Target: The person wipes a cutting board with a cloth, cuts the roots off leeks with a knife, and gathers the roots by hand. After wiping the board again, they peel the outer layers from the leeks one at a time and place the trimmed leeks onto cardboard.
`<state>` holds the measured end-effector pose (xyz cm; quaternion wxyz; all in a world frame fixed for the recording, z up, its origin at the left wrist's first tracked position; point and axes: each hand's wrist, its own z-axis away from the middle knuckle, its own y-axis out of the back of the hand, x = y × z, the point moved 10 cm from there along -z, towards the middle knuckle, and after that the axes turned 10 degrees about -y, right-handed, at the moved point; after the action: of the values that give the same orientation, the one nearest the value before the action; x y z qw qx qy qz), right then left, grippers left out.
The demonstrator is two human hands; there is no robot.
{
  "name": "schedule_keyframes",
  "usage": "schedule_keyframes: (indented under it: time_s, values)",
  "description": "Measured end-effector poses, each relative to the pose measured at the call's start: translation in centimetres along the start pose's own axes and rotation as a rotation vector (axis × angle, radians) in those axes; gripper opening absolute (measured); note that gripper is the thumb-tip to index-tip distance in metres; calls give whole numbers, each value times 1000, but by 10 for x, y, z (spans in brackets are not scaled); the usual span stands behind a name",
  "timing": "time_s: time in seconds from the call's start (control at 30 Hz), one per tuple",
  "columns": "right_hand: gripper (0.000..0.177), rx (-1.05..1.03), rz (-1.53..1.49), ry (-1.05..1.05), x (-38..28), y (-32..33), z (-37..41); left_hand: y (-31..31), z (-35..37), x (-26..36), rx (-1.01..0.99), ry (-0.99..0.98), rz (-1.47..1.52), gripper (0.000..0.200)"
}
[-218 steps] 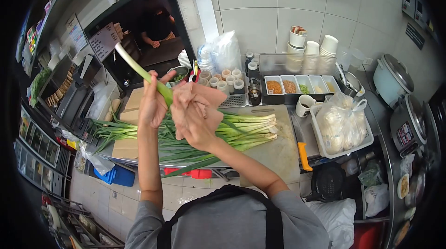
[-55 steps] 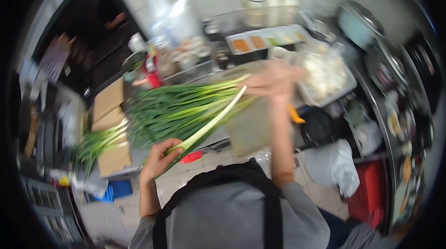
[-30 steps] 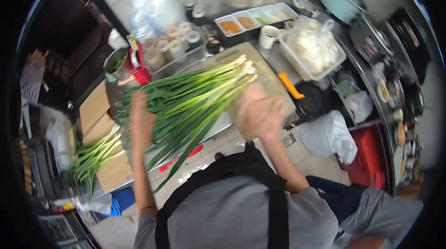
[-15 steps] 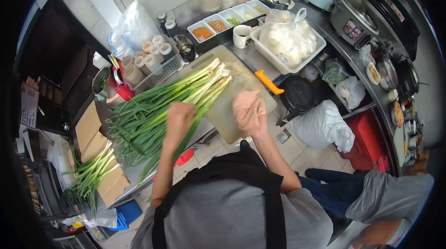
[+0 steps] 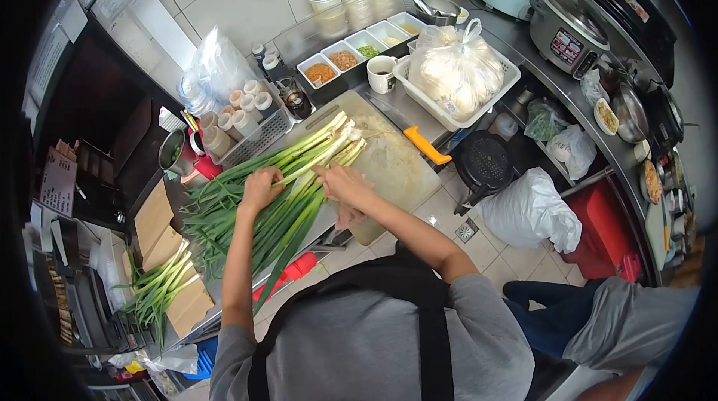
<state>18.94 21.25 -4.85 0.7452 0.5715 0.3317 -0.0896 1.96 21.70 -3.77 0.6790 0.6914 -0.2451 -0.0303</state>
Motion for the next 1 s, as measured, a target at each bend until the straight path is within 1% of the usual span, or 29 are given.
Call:
schedule_keyframes:
  time_s: [0.03, 0.07, 0.17, 0.3, 0.4, 0.43, 0.47, 0.53, 0.57, 0.67, 0.7, 0.73, 0.8, 0.9, 0.93, 0.97, 1.0]
  values:
    - [45, 11, -19, -18, 3, 3, -1, 8, 1, -7, 45, 51, 72, 19]
    - [44, 20, -39, -36, 6, 6, -2, 12, -1, -8, 12, 37, 99, 19]
    - [42, 185, -57, 11, 19, 12, -10, 36, -10, -12, -96, 6, 219, 17]
    - [41, 134, -154, -31, 35, 3, -19, 53, -16, -31, -225, -3, 599, 15]
    - [40, 87, -149, -45, 36, 2, -23, 80, -9, -34, -316, 143, 687, 15]
    - [40, 82, -139, -50, 33, 6, -21, 88, -7, -36, -354, 194, 671, 16]
    - [40, 77, -130, -56, 32, 7, -20, 93, -6, -35, -350, 188, 684, 16]
    - [36, 136, -307, -65, 45, 11, -24, 103, -5, -34, -337, 176, 708, 18]
    - [35, 167, -395, -66, 54, 13, -28, 112, -2, -18, -294, 218, 695, 19]
    - [27, 300, -1441, -276, 124, -3, -28, 105, -1, 4, -104, 181, 740, 18]
    - [40, -115, -2096, -231, 94, -17, -23, 98, -3, 14, -38, 135, 723, 19]
    - [43, -162, -2209, -224, 81, -12, -5, 91, -5, 27, 25, 89, 708, 19]
    - [50, -251, -2435, -200, 37, 3, 32, 78, -8, 59, 131, 99, 583, 22]
    - [45, -716, -2469, 275, -4, -21, 30, 58, -11, 118, 289, -10, 251, 21]
    - [42, -491, -2409, 79, 0, -26, 22, 51, -10, 140, 322, -33, 161, 20]
    - [39, -275, -2325, -111, 1, -22, 19, 63, -4, 168, 396, -42, 141, 20]
    - [36, -68, -2220, -292, 12, -19, 20, 57, -2, 171, 400, -47, 151, 20]
